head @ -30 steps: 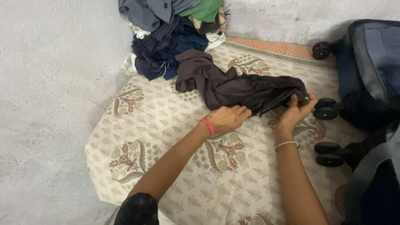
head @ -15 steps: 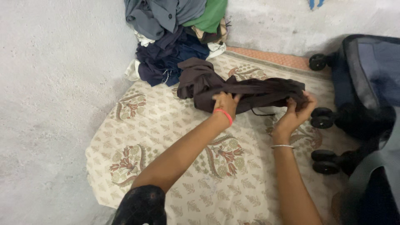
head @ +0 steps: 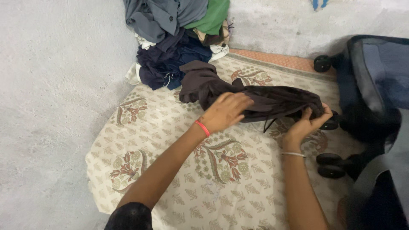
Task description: The person folds a blue shirt, a white pair of pants, and a brown garment by hand and places each one into a suitcase.
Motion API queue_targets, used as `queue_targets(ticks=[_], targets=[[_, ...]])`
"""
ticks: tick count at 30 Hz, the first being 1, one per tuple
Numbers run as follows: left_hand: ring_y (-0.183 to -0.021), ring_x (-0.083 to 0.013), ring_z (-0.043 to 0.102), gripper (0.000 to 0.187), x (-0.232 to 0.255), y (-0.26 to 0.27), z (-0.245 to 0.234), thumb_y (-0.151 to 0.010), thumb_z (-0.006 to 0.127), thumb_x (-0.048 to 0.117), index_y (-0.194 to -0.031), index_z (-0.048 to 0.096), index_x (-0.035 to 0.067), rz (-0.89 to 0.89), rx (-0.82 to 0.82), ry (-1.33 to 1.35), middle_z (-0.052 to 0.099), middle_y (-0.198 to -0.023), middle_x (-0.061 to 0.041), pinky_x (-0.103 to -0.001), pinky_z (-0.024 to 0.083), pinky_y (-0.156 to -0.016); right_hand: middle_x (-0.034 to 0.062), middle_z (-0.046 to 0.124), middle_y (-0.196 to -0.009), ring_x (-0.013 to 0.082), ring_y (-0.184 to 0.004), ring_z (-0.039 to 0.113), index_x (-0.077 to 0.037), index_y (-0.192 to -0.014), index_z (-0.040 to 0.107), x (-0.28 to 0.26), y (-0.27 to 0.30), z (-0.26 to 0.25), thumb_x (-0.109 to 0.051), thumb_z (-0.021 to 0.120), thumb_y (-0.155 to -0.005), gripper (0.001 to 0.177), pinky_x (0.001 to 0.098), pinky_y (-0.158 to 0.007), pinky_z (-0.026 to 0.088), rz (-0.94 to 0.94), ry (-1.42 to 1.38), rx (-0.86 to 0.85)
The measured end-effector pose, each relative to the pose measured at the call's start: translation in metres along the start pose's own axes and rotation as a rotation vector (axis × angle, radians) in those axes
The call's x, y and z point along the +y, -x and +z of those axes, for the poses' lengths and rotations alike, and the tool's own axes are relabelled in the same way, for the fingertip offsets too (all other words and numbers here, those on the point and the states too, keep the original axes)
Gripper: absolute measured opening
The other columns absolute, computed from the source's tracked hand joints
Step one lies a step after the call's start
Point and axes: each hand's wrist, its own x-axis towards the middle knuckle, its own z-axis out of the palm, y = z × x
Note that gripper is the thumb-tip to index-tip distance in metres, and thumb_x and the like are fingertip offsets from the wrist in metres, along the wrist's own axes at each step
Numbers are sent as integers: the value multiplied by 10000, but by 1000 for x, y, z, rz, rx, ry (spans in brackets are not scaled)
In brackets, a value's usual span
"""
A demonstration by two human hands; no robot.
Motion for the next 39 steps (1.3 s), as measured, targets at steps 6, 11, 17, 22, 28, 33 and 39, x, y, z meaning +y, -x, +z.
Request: queue_targets(ticks=[6,11,17,22,28,33,39], targets=[[-1186,-261,642,265,-28,5,19,-1060,529,305,-1240,665,166,-800,-353,274,683,-1250,-49,-393,534,-973,56,501,-1302,168,-1206,566,-107,-1317,432,5,2,-2,32,508,-1136,241,344,-1109,525,-4,54,-4],[-1106,-292,674,365,-88,10,96,-874,552,64,-1202,689,145,-444,-82,-7,704,-1140,-79,-416,554,-909,47,499,-1296,151,-1179,546,-108,-1326,440,7,1,-2,60,504,-1107,283,304,-1069,484,22,99,4],[-1027,-324,713,201,-190,31,143,-966,586,105,-992,785,97,-565,-431,-388,747,-1046,-144,-454,556,-911,35,498,-1283,142,-1161,519,-104,-1322,448,18,2,-3,112,506,-1060,344,277,-1063,444,22,205,28],[-1036,-379,639,211,-255,-20,101,-947,639,244,-1073,776,147,-909,-96,346,702,-1073,-175,-490,490,-886,37,510,-1280,152,-1171,521,-88,-1318,458,25,-2,4,104,512,-1067,320,281,-1077,424,8,189,37],[-1088,-264,611,169,-237,-36,68,-907,646,145,-1062,690,94,-367,-54,-644,673,-1064,-89,-412,454,-903,46,514,-1300,153,-1180,522,-92,-1331,446,13,1,13,71,529,-1109,287,291,-1094,423,17,202,25],[-1090,-264,602,198,-189,-5,66,-939,588,46,-1127,609,105,-682,-36,-251,638,-1071,-63,-423,455,-931,52,522,-1324,169,-1207,544,-90,-1327,446,11,-1,13,81,482,-1085,298,280,-1071,408,51,299,72],[-1089,-257,605,358,-139,31,26,-806,567,53,-1157,601,112,-329,90,-324,638,-1130,-65,-393,468,-906,72,521,-1319,176,-1202,537,-90,-1341,448,14,0,11,121,478,-1062,351,269,-1100,409,33,279,58]])
